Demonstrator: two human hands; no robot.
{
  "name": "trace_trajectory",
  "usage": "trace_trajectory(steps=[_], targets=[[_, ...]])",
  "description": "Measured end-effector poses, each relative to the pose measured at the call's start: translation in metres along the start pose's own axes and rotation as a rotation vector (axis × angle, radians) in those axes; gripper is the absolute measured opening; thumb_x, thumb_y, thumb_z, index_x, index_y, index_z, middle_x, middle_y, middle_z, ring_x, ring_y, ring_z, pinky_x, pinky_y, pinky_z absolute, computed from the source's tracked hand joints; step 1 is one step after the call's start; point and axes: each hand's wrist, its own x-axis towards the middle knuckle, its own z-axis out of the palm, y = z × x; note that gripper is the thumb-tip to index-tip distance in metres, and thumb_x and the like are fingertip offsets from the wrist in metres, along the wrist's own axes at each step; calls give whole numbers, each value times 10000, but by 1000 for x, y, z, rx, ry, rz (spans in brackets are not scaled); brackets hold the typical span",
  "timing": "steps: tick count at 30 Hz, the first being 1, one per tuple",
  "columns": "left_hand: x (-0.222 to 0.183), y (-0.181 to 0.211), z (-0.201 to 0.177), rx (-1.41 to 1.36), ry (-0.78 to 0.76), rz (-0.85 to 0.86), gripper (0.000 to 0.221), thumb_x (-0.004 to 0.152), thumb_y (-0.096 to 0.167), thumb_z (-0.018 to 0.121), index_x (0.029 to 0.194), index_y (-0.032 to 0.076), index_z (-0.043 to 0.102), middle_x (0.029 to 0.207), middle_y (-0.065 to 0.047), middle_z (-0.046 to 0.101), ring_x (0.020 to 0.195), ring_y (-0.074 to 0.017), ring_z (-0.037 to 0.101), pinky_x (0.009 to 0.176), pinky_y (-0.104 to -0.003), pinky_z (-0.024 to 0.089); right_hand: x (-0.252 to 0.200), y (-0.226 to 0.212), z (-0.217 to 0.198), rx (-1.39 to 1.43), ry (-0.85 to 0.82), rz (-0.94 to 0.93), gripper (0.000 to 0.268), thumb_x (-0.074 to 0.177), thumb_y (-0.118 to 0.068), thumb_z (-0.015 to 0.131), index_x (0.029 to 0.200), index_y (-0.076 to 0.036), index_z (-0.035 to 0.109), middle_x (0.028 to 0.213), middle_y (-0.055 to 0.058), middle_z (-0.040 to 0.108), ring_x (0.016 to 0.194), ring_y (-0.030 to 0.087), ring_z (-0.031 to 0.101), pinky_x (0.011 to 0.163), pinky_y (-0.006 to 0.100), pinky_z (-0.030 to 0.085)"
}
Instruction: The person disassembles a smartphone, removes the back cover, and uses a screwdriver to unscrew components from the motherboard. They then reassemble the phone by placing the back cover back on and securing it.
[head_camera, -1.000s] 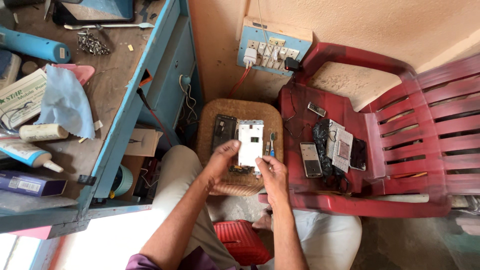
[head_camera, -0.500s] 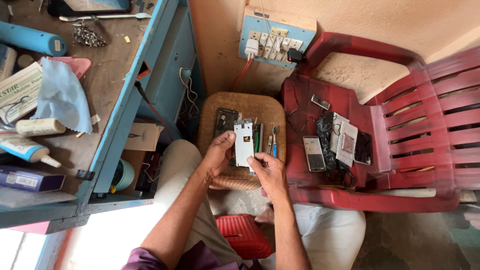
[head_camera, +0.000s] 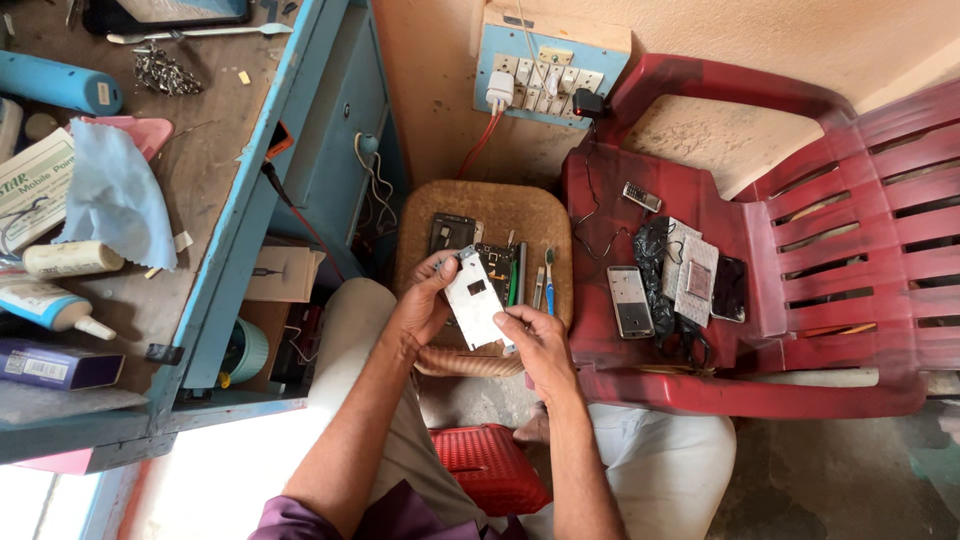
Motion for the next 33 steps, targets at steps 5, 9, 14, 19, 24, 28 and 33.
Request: trace_trajectory(steps=[5,9,14,19,24,28,33], targets=[[1,-5,-3,84,58,35,195,963,204,739,1094,63,712,978,-43,755,891,-140,698,818,-310,571,0,1,3,-101,81,-25,253,928,-241,738,1081,-41,757,874,20,741,744,67,618,629,213,490],[-3,-15,-2,209,7,7,156,946,112,771,1079,48,718,990,-45,758,879,-118,685,799,-288,559,1,-5,8,-37,183,-61,252,959,-212,730,1096,-2,761,922,46,732,800,81,614,671,236,485],[-4,-11,0,429,-63,-4,272,876,57,807,1134,70,721,1016,-21,761,915,-91,687,834,-266,561,-7,-25,2,-465,265,-410,173,945,-136,724,1064,-14,755,942,69,735,835,155,686,739,288,539],[-8,-6,10,573,-184,-40,287,880,94,799,1162,60,758,1050,-10,768,972,-100,689,877,-275,561,-12,-41,5,-683,301,-602,145,936,-98,722,1060,-33,761,978,105,732,895,254,711,775,354,549],[-9,0,15,635,-241,42,211,902,98,781,1103,34,777,1073,-44,756,1006,-131,691,909,-288,555,-14,-45,5,-723,275,-647,146,920,-71,716,1054,-39,763,995,103,725,907,272,710,787,372,553],[-9,4,18,679,-266,96,181,921,82,756,1092,25,769,1093,-62,746,1040,-148,692,938,-295,557,-14,-45,8,-704,268,-635,134,916,-64,715,1039,-48,765,972,92,715,896,257,700,789,371,544],[-11,4,20,681,-230,65,164,931,82,736,1083,28,765,1096,-55,742,1038,-140,688,919,-291,556,-14,-44,10,-754,289,-680,109,928,-84,714,1021,-45,757,937,96,703,898,280,678,808,394,509]])
